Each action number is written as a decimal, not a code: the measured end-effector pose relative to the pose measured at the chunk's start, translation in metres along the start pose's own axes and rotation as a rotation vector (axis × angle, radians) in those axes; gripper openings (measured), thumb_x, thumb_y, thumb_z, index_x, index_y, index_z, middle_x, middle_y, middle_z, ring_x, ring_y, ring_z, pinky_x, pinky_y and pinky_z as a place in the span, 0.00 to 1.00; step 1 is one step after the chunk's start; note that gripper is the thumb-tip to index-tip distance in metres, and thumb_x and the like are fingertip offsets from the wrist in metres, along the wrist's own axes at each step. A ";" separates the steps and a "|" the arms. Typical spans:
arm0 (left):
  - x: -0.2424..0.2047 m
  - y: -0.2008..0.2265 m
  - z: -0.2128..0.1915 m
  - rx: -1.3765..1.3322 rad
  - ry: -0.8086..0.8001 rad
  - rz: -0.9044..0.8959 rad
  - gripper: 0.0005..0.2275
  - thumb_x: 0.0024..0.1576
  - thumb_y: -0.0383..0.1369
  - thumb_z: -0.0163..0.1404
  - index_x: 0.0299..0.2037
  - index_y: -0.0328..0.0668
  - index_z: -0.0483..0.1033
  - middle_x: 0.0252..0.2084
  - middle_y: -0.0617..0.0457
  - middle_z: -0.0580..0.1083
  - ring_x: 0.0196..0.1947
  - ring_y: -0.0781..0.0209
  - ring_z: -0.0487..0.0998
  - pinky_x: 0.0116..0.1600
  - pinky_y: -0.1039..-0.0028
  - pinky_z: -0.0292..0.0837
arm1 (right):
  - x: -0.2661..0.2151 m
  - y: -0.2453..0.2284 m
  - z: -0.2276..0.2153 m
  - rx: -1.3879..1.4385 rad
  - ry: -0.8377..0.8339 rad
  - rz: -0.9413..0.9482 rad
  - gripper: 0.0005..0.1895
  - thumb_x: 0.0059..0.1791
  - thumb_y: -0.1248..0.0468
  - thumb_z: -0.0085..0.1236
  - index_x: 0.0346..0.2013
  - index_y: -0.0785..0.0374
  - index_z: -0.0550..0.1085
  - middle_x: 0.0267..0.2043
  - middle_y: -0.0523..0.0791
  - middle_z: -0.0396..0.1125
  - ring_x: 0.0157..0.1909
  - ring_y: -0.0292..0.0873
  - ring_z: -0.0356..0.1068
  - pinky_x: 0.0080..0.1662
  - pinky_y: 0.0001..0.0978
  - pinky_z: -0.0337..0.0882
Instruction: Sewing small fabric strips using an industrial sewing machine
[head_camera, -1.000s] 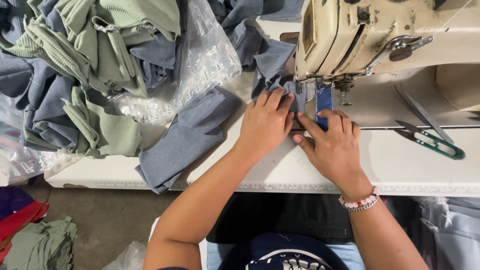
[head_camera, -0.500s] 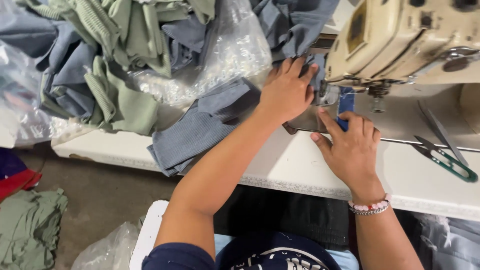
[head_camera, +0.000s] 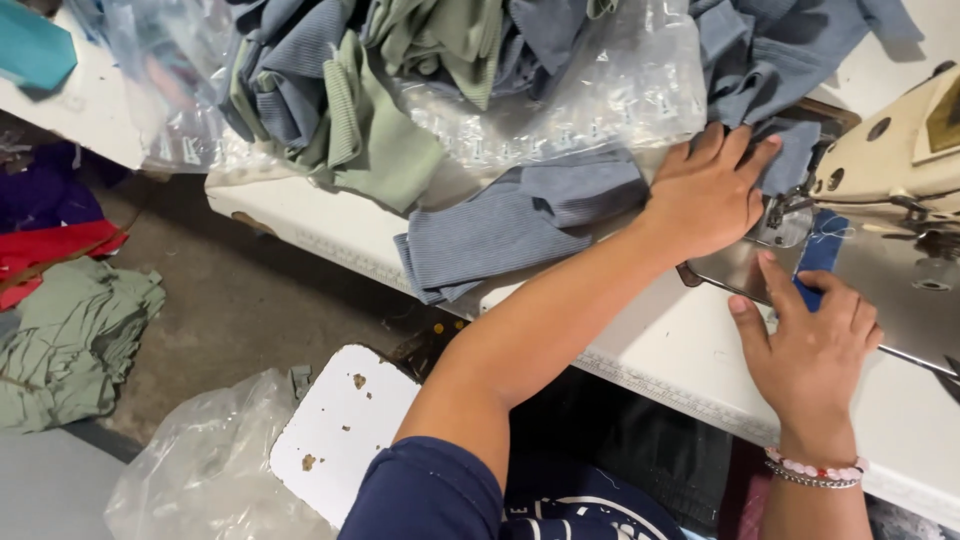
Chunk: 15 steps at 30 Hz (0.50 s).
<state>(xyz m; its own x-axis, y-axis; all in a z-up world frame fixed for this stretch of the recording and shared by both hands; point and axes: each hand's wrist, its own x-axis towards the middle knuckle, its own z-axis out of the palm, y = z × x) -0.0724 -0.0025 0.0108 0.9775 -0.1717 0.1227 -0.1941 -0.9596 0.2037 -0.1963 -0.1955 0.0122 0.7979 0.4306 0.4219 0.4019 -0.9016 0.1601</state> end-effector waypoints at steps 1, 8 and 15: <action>0.001 0.001 0.002 -0.011 0.014 0.007 0.26 0.62 0.48 0.33 0.72 0.58 0.55 0.70 0.54 0.62 0.67 0.54 0.63 0.59 0.56 0.72 | -0.001 0.000 0.000 -0.027 0.032 -0.008 0.28 0.62 0.38 0.47 0.67 0.45 0.82 0.58 0.49 0.68 0.48 0.57 0.66 0.49 0.49 0.66; -0.038 -0.006 -0.026 0.051 0.186 0.011 0.26 0.61 0.52 0.41 0.69 0.58 0.61 0.69 0.55 0.64 0.68 0.51 0.65 0.68 0.54 0.64 | 0.004 -0.003 -0.006 0.071 -0.050 0.075 0.27 0.60 0.39 0.49 0.67 0.45 0.79 0.58 0.51 0.67 0.49 0.62 0.67 0.49 0.55 0.65; -0.119 -0.092 -0.075 0.104 0.500 -0.033 0.10 0.58 0.35 0.52 0.47 0.47 0.78 0.48 0.48 0.74 0.47 0.45 0.73 0.48 0.54 0.66 | -0.001 0.000 -0.004 0.104 -0.018 0.117 0.25 0.57 0.39 0.52 0.63 0.43 0.79 0.56 0.48 0.67 0.50 0.59 0.65 0.47 0.54 0.65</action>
<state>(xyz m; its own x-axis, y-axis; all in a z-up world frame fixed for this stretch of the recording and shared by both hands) -0.1772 0.1231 0.0501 0.8190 -0.0381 0.5725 -0.1302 -0.9841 0.1209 -0.1989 -0.1961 0.0153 0.8495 0.3245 0.4161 0.3494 -0.9368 0.0171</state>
